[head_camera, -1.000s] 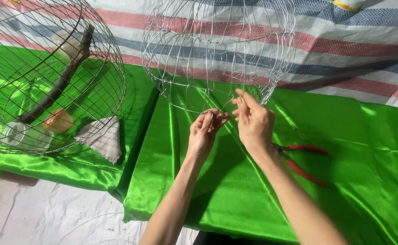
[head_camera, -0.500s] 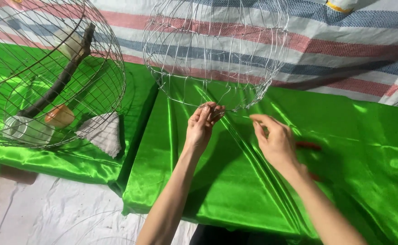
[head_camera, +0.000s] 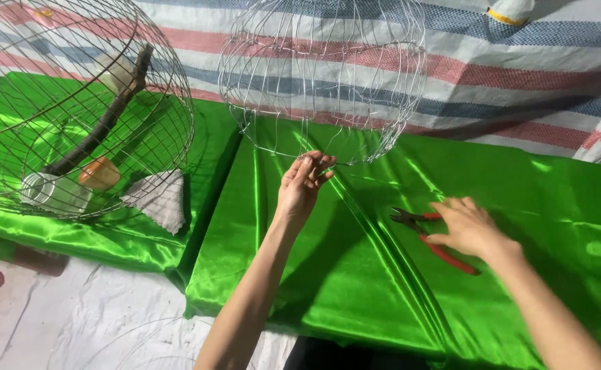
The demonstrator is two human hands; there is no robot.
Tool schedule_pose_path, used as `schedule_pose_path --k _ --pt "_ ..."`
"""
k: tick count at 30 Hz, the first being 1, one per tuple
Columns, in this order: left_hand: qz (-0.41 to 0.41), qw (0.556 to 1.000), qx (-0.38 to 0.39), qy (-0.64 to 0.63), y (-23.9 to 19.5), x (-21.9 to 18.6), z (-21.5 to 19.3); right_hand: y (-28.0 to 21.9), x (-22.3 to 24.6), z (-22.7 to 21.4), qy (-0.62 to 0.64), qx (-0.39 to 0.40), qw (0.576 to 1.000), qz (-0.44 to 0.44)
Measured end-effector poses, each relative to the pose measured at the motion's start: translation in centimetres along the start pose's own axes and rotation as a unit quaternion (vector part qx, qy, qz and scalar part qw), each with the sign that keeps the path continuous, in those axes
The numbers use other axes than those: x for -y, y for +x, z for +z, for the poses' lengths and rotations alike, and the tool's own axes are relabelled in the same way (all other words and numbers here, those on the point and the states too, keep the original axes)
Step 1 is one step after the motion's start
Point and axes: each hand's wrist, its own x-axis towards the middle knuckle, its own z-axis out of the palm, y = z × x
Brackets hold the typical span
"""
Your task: Reinforcing the base of a wire cage by twisting and cutting metal wire with pliers.
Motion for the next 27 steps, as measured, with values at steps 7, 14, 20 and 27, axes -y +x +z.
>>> schedule_pose_path --k 7,14,20,27 --pt "0.004 1.0 0.011 0.003 0.9 -0.1 0.3 1.1 -1.7 1.9 -0.015 0.042 0.999 -0.018" --pt "-0.015 0.998 0.049 0.021 0.9 -0.9 0.1 -0.3 0.6 -0.5 -0.047 0.07 0.996 -0.007" --pt "0.041 0.996 0.004 0.073 1.1 0.7 0.1 -1.2 9.6 -4.5 0.422 -0.123 0.892 -0.105" --pt "0.045 0.982 -0.036 0.18 0.6 0.8 -0.5 4.6 16.9 -1.2 0.843 0.012 0.532 -0.079"
